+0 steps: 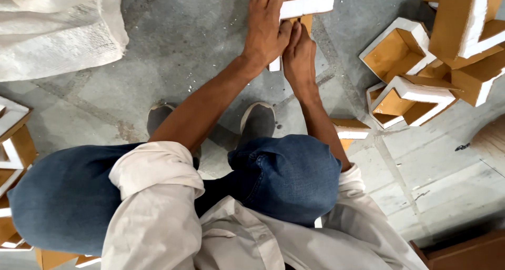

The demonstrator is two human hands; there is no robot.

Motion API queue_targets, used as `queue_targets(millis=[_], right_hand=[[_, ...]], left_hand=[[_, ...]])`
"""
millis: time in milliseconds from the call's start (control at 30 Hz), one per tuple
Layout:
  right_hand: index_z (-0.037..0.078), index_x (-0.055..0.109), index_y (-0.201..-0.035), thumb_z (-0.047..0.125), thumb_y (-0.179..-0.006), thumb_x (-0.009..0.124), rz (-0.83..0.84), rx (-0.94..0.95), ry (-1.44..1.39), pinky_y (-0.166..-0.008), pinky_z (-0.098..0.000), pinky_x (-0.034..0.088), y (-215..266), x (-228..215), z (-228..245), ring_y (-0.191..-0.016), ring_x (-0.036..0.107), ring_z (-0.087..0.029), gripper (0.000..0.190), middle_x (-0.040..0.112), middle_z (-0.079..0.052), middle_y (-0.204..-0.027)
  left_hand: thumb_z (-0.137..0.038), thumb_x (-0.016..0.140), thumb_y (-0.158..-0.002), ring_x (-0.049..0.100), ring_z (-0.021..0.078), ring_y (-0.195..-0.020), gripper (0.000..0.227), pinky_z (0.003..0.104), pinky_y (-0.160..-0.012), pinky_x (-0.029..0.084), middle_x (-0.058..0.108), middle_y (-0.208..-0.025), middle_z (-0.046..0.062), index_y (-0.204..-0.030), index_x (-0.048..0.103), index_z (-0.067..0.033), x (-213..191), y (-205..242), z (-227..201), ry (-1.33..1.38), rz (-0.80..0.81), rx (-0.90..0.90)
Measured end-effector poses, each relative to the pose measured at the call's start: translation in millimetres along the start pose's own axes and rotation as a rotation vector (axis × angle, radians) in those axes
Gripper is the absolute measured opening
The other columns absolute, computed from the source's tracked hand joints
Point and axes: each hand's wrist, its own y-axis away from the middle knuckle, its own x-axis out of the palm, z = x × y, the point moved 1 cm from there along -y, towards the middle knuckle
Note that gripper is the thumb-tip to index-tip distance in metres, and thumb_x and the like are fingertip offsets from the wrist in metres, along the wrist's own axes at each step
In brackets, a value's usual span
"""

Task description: The person cuts and prepares foam corner protectors for packaging.

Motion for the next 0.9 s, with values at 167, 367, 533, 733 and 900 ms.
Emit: queue_targets(millis=[167, 367, 533, 733, 900], right_hand=[[-0.005, 0.060, -0.107, 0.028, -0.116, 0.031, -0.018, -0.098, -0.012, -0.061, -0.0473, 0.052, -7.4, 1.4, -2.9, -0.074, 0.072, -0.043, 0.045, 0.070, -0.024, -0.082], [-0.005, 0.058, -0.103, 0.029, -0.115, 0.033, -0.072, 0.058, 0.124, -0.058, -0.0525, 0.047, 23.7, -3.9, 7.1, -0.073, 0.067, -0.048, 0.044, 0.064, -0.030, -0.079], [-0.003, 0.059, -0.098, 0.028, -0.116, 0.033, -0.078, 0.165, 0.233, -0.059, -0.0553, 0.045, 56.5, -3.5, -6.2, -0.070, 0.063, -0.050, 0.044, 0.065, -0.031, -0.078], [-0.003, 0.051, -0.121, 0.024, -0.112, 0.038, -0.126, 0.177, 0.208, -0.057, -0.0574, 0.045, 67.9, -9.9, 30.1, -0.069, 0.066, -0.050, 0.030, 0.065, -0.031, -0.076], [-0.005, 0.042, -0.110, 0.004, -0.099, 0.051, -0.045, 0.162, 0.564, -0.067, -0.0617, 0.052, 67.6, 7.5, -22.3, -0.075, 0.066, -0.055, 0.016, 0.066, -0.036, -0.080]], left_hand=[[0.007, 0.067, -0.080, 0.050, 0.0399, -0.115, 0.044, 0.051, -0.098, 0.041, 0.053, -0.120, 0.015, -0.121, 0.058, -0.0050, 10.6, 2.4, 4.0, 0.048, -0.032, 0.000], [0.008, 0.065, -0.078, 0.052, 0.0375, -0.115, 0.049, 0.050, -0.102, 0.042, 0.054, -0.119, 0.013, -0.123, 0.061, -0.0101, 14.4, 9.0, -7.6, 0.017, -0.142, -0.034], [0.010, 0.059, -0.075, 0.052, 0.0381, -0.116, 0.050, 0.050, -0.102, 0.043, 0.055, -0.120, 0.013, -0.120, 0.060, -0.0098, 21.0, 21.4, -0.7, 0.038, -0.121, -0.029], [0.006, 0.064, -0.073, 0.050, 0.0431, -0.110, 0.052, 0.054, -0.097, 0.040, 0.054, -0.117, 0.020, -0.125, 0.057, -0.0004, 41.4, 28.0, 31.4, -0.063, -0.139, 0.012], [0.003, 0.068, -0.076, 0.051, 0.0442, -0.107, 0.046, 0.055, -0.094, 0.040, 0.055, -0.112, 0.024, -0.120, 0.056, 0.0009, 36.9, 22.3, 27.2, -0.109, -0.085, 0.001]])
